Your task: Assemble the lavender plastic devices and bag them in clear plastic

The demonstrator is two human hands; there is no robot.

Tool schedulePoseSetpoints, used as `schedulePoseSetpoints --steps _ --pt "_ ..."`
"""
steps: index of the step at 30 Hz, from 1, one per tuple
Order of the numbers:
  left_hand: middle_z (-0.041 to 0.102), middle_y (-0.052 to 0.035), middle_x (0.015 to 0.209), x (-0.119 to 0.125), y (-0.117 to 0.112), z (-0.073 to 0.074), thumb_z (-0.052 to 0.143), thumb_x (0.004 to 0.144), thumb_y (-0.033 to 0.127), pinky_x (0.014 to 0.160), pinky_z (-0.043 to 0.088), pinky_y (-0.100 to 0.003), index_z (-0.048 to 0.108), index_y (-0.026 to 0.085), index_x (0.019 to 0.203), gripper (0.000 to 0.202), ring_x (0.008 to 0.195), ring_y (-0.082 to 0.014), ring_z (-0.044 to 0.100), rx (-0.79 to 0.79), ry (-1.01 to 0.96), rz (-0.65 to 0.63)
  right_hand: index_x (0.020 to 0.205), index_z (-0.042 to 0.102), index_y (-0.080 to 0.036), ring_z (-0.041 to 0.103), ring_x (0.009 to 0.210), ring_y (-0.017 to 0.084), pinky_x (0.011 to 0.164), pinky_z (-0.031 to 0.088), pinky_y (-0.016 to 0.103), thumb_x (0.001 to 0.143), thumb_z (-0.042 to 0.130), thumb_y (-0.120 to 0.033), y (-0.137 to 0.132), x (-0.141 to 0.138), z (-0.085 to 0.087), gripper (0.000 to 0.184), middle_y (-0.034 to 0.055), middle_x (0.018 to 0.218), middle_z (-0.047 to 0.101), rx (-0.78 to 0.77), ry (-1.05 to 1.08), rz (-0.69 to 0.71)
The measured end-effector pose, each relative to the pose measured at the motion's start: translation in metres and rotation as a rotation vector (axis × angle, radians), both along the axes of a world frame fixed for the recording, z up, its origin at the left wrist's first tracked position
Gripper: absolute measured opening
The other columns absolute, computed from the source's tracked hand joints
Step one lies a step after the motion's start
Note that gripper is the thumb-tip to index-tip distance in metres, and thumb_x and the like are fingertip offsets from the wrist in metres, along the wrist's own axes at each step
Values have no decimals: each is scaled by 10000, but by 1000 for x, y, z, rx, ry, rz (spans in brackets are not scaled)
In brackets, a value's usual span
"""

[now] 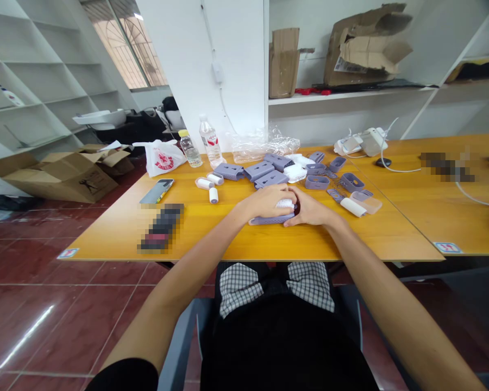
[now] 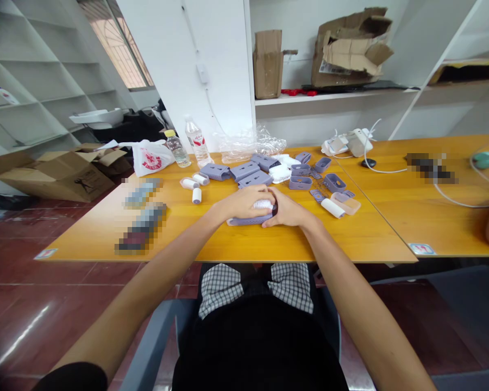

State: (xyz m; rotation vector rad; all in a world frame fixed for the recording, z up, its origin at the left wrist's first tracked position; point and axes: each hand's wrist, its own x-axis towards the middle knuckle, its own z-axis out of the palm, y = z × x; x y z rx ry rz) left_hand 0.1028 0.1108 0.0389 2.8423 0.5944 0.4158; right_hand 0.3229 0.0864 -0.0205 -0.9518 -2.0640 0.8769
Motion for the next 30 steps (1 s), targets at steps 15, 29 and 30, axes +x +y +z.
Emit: schedulePoseSetpoints --steps 15,29,30 --pt "703 -100 1179 3 -10 3 641 969 334 979 553 -421 783 212 1191 291 1062 -283 700 4 17 77 1476 533 -219 641 1352 380 1193 496 554 554 1035 -343 0 -1 1 1057 128 1447 672 -64 31 -6" --pt "658 -178 1484 -81 -17 -35 1022 624 564 1230 436 -592 505 236 1560 1118 1406 -388 620 -367 -328 256 1312 709 -246 722 1166 355 1051 581 557 764 930 -547 -7 -4 5 663 106 1288 767 -47 10 -41" --pt "656 -177 1490 -82 -19 -37 1019 632 557 1233 433 -591 510 240 1548 1095 1417 -387 616 -376 -330 254 1294 733 -248 725 1172 354 1058 582 557 798 902 -555 -8 -4 5 608 108 1294 771 -46 27 -42"
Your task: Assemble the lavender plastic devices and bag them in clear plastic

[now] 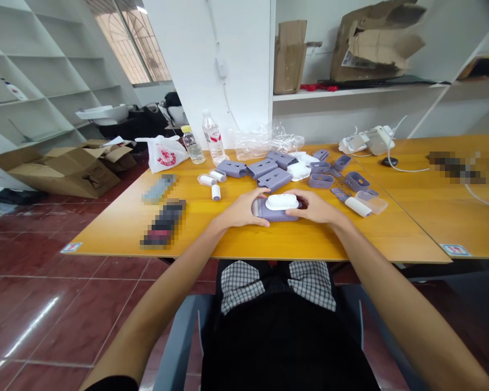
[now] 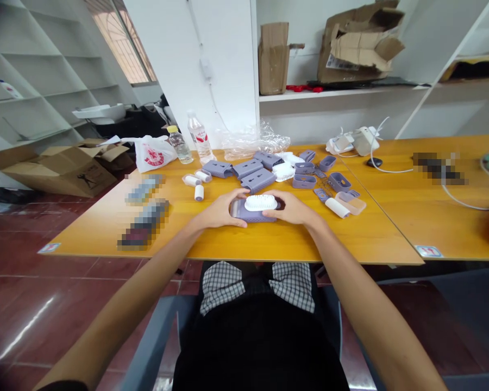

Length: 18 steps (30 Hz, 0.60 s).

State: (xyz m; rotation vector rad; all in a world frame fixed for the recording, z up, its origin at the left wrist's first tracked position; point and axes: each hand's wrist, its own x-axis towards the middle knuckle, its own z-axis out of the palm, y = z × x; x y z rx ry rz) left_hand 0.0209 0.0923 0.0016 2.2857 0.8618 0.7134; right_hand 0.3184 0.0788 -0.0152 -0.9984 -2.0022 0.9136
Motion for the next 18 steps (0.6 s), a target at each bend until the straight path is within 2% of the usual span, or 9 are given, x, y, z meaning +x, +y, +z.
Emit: schedulePoseSetpoints --steps 6,12,18 --pt "679 -162 1465 1 -2 -6 1017 640 512 1228 440 -566 544 236 1464 989 1399 -368 640 -44 -55 1 1141 836 -248 733 1193 378 1059 595 574 837 871 -550 -5 -2 10 430 112 1256 807 56 -25 -14" --pt "698 -167 1439 2 -4 -6 1029 629 484 1213 444 -553 539 217 1459 1000 1367 -362 658 -46 -54 20 1049 871 -282 727 1223 407 1148 531 637 812 887 -576 -10 -1 19 378 103 1190 833 223 -81 -86" --pt "713 -154 1395 4 -8 -5 1049 594 440 1170 486 -542 563 238 1358 928 1336 -351 681 -106 -129 12 1016 870 -292 747 1179 399 1110 559 629 834 869 -551 -15 -4 18 316 92 1157 842 231 -96 -68"
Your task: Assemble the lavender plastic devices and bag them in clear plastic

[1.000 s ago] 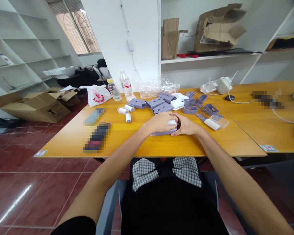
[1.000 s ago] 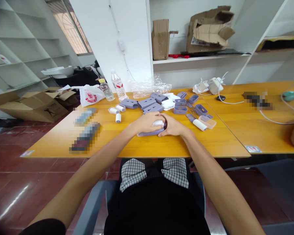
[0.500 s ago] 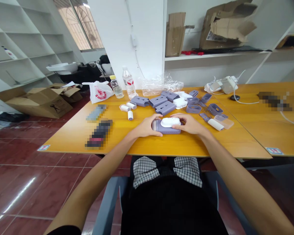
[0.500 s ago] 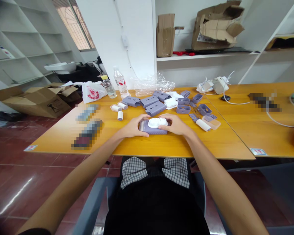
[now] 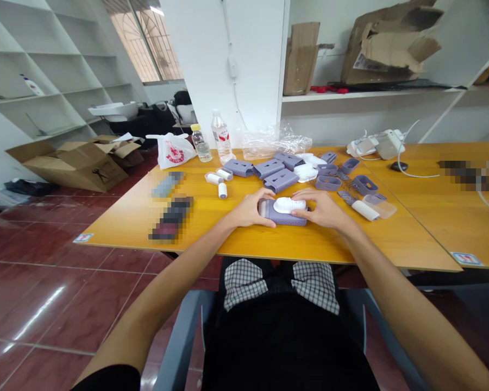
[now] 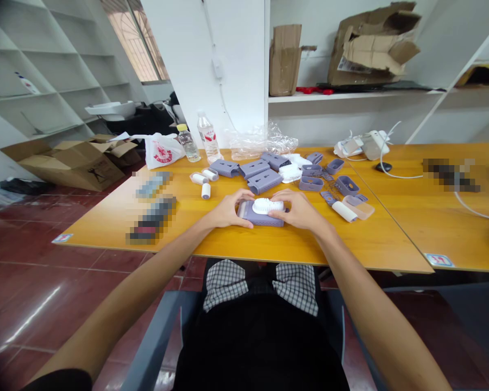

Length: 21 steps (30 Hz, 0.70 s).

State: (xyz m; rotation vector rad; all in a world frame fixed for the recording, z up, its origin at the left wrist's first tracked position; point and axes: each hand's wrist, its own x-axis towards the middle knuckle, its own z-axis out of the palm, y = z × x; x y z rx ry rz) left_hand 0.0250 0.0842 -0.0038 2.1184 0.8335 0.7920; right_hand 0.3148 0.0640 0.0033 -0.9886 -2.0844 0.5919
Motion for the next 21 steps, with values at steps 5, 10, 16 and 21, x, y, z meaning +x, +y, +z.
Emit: schedulePoseSetpoints --steps 5,10,16,21 --pt "719 -124 1342 2 0 1 1034 602 425 1125 508 -508 580 235 1237 803 1275 -324 696 4 -7 9 1067 858 -270 763 1148 398 1067 583 610 869 832 -489 -1 -2 -4 296 108 1186 837 12 -7 -25" --pt "723 -101 1301 3 1 3 1021 598 442 1094 509 -493 578 234 1209 783 1250 -324 687 33 29 41 1078 861 -264 759 1154 428 1061 578 630 857 839 -491 5 4 1 318 111 1197 838 2 -48 -35" --pt "716 -79 1286 0 4 4 1005 599 527 1046 525 -476 593 232 1207 791 1170 -315 689 74 123 40 1054 871 -273 771 1104 420 1020 584 602 856 851 -449 6 4 11 265 94 1156 845 4 -132 -1" --pt "719 -85 1264 5 1 2 1004 619 492 1074 498 -490 564 238 1197 770 1210 -329 681 97 63 48 1084 870 -265 770 1064 400 999 581 576 863 844 -403 4 -3 11 262 105 1137 844 44 -171 -30"
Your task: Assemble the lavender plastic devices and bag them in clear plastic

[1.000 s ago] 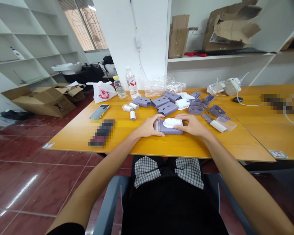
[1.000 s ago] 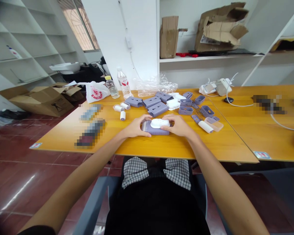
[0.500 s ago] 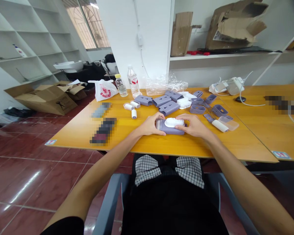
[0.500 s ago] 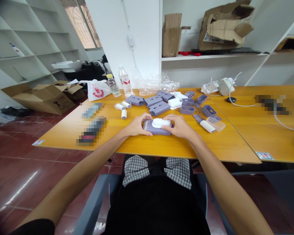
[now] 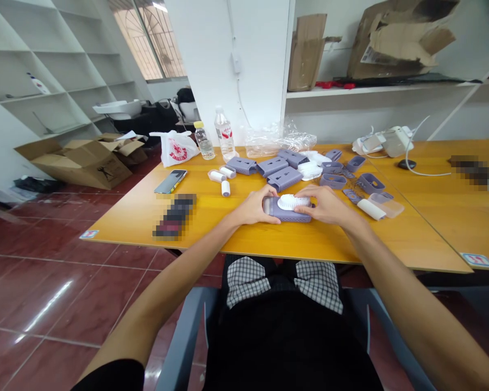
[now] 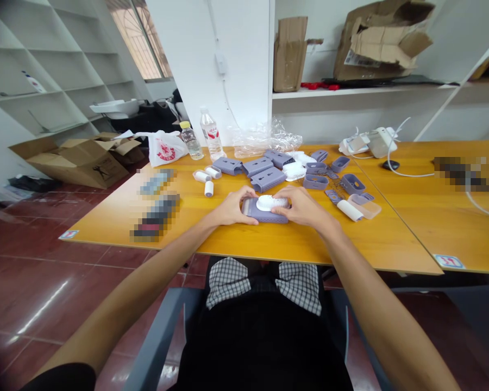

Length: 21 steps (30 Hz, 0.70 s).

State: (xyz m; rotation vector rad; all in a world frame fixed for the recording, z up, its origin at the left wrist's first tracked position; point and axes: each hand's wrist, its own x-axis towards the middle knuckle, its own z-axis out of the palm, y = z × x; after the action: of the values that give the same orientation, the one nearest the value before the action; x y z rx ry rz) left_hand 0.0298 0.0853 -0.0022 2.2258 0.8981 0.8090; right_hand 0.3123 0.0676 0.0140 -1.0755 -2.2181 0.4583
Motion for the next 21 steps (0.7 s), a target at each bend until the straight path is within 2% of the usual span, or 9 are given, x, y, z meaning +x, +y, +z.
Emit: schedulePoseSetpoints --steps 3,7,16,21 --pt "723 -91 1265 2 -1 -3 1017 597 470 1089 488 -503 533 249 1191 797 1224 -339 685 -27 -65 1 1084 865 -260 769 1067 358 996 583 525 871 826 -392 -1 -2 -4 253 96 1133 848 25 22 -12" --pt "720 -88 1275 1 0 -4 1016 603 470 1056 508 -489 544 248 1177 775 1197 -332 692 -59 -68 1 1010 865 -232 781 998 320 866 604 444 892 789 -451 2 -1 -10 260 106 1095 854 -43 144 -41" --pt "741 -124 1282 5 2 -10 1003 638 507 1016 542 -490 572 236 1201 759 1209 -346 722 -87 -116 9 845 839 -221 735 810 268 752 548 398 885 782 -500 2 -2 -8 288 100 896 825 -2 280 -58" --pt "759 -157 1289 6 4 -11 996 649 523 1032 546 -533 569 234 1194 750 1279 -396 714 -172 -153 11 817 807 -206 664 684 226 656 497 366 850 786 -549 10 -2 -8 345 85 806 801 -117 311 -87"
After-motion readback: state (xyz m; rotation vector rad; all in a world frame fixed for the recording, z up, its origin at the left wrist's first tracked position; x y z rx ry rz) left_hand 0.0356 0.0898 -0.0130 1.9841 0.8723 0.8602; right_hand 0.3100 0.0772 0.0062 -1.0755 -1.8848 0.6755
